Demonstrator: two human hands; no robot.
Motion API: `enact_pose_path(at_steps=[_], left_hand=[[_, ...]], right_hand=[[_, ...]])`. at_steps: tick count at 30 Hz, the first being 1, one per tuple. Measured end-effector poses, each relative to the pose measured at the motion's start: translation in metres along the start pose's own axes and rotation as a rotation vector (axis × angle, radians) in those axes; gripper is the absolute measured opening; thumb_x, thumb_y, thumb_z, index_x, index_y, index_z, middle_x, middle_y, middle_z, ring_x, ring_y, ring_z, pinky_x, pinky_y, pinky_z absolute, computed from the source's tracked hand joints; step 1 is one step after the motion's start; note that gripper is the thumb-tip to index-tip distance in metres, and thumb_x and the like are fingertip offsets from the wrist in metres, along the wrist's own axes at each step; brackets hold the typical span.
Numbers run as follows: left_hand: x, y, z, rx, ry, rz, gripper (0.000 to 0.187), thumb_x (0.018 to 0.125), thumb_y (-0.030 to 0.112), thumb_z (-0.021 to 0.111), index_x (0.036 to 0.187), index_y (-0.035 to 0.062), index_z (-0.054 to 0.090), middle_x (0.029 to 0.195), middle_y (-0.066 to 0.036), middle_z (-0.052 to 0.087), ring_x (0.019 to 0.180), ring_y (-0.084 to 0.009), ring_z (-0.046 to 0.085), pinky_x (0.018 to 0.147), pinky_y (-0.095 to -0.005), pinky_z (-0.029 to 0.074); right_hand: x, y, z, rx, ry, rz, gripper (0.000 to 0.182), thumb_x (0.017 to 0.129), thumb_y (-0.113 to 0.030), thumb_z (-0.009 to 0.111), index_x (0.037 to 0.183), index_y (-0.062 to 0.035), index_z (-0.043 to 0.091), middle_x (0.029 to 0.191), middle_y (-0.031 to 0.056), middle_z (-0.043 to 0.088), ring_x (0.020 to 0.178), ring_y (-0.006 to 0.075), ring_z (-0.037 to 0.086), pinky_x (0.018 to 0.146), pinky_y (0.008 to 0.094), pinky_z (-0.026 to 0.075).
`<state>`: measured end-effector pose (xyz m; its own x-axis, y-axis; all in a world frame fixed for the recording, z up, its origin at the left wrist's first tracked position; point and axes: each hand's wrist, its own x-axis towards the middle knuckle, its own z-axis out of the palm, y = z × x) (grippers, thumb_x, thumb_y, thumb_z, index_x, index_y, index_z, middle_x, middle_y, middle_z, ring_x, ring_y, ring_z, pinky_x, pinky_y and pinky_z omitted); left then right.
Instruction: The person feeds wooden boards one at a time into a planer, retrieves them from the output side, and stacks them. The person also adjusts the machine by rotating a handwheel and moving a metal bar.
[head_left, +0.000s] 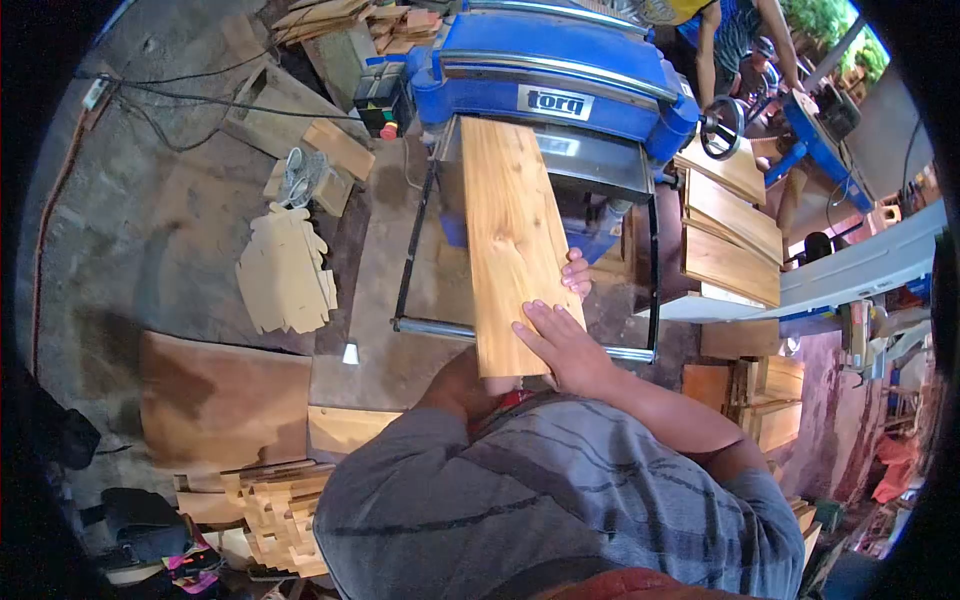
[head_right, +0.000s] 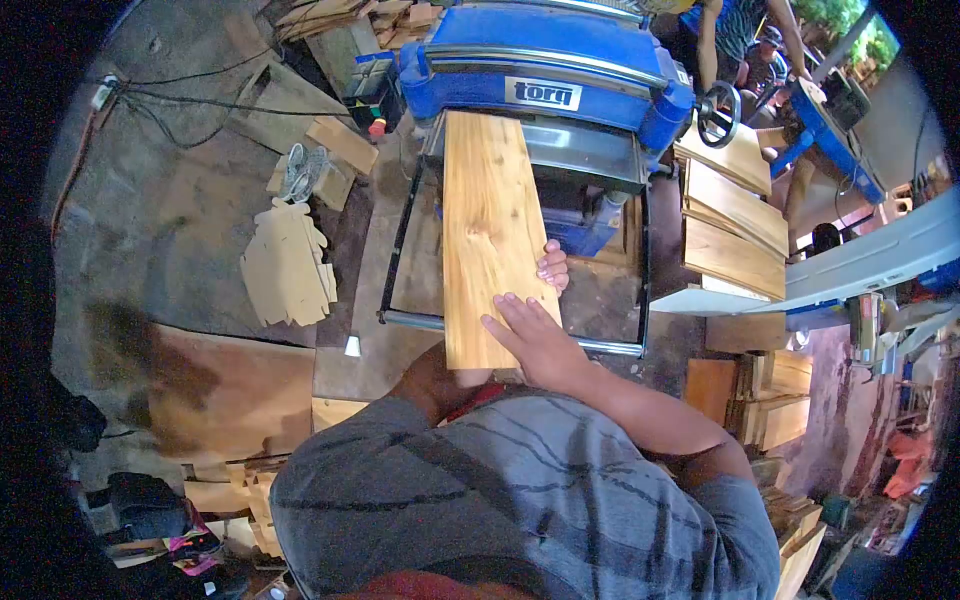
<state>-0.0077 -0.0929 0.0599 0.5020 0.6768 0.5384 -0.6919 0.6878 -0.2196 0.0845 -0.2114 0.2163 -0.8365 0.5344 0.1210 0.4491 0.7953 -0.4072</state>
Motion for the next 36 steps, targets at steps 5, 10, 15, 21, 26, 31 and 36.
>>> enact_pose_path(at_steps=[5, 10, 15, 21, 26, 31, 36], left_hand=[[-0.004, -0.001, 0.006, -0.086, 0.049, -0.008, 0.051, 0.095, 0.042, 0.044, 0.117, -0.0032, 0.050, 0.084, -0.008, 0.053, 0.077, -0.0196, 0.054, 0.078, -0.0319, 0.044], [-0.040, 0.020, 0.091, 0.361, 0.638, 0.113, 0.068, 0.096, 0.054, 0.038, 0.133, -0.0030, 0.043, 0.117, -0.017, 0.058, 0.107, -0.0296, 0.058, 0.097, -0.0411, 0.045], [-0.105, 0.064, 0.092, 0.465, 0.752, 0.297, 0.077, 0.095, 0.060, 0.035, 0.140, -0.0019, 0.037, 0.137, -0.020, 0.050, 0.124, -0.0344, 0.050, 0.105, -0.0472, 0.040], [-0.134, 0.073, 0.113, 0.888, 1.121, 0.049, 0.061, 0.098, 0.050, 0.043, 0.141, 0.0068, 0.039, 0.136, -0.013, 0.052, 0.122, -0.0322, 0.052, 0.099, -0.0503, 0.044], [-0.141, 0.094, 0.096, 1.325, 1.504, 0.003, 0.043, 0.096, 0.035, 0.054, 0.128, 0.0079, 0.050, 0.113, -0.008, 0.063, 0.098, -0.0238, 0.063, 0.074, -0.0421, 0.055], [-0.121, 0.128, 0.081, 1.625, 1.590, 0.018, 0.047, 0.094, 0.044, 0.052, 0.112, 0.0009, 0.060, 0.091, -0.011, 0.066, 0.073, -0.0213, 0.065, 0.054, -0.0345, 0.052], [-0.108, 0.137, 0.089, 1.742, 1.613, -0.014, 0.050, 0.093, 0.045, 0.052, 0.108, -0.0026, 0.062, 0.088, -0.015, 0.066, 0.076, -0.0237, 0.065, 0.056, -0.0353, 0.051]], right_hand=[[0.005, 0.004, 0.005, -0.001, -0.098, 0.050, 0.080, 0.070, -0.006, 0.067, 0.144, -0.0057, 0.035, 0.149, 0.0224, 0.032, 0.140, 0.0386, 0.029, 0.114, 0.0527, 0.025], [0.014, 0.012, 0.011, -0.028, -0.123, 0.135, 0.077, 0.073, -0.007, 0.065, 0.143, -0.0048, 0.035, 0.149, 0.0223, 0.031, 0.140, 0.0387, 0.027, 0.114, 0.0542, 0.023], [0.027, 0.042, 0.057, -0.096, -0.112, 0.112, 0.070, 0.078, -0.008, 0.061, 0.143, -0.0016, 0.034, 0.149, 0.0250, 0.029, 0.140, 0.0410, 0.027, 0.113, 0.0563, 0.023], [0.074, 0.069, 0.094, -0.182, -0.022, 0.166, 0.062, 0.084, -0.008, 0.052, 0.141, 0.0049, 0.033, 0.145, 0.0307, 0.031, 0.137, 0.0453, 0.029, 0.111, 0.0577, 0.024], [0.109, 0.085, 0.115, -0.263, -0.076, 0.257, 0.060, 0.089, -0.012, 0.046, 0.144, 0.0030, 0.029, 0.148, 0.0299, 0.028, 0.140, 0.0443, 0.025, 0.112, 0.0561, 0.023], [0.139, 0.117, 0.123, -0.240, -0.042, 0.279, 0.061, 0.090, -0.013, 0.046, 0.146, 0.0002, 0.027, 0.150, 0.0305, 0.024, 0.141, 0.0445, 0.022, 0.112, 0.0561, 0.023], [0.157, 0.128, 0.111, -0.271, -0.136, 0.301, 0.070, 0.086, -0.013, 0.055, 0.148, -0.0025, 0.024, 0.151, 0.0297, 0.021, 0.141, 0.0449, 0.021, 0.112, 0.0570, 0.023]])
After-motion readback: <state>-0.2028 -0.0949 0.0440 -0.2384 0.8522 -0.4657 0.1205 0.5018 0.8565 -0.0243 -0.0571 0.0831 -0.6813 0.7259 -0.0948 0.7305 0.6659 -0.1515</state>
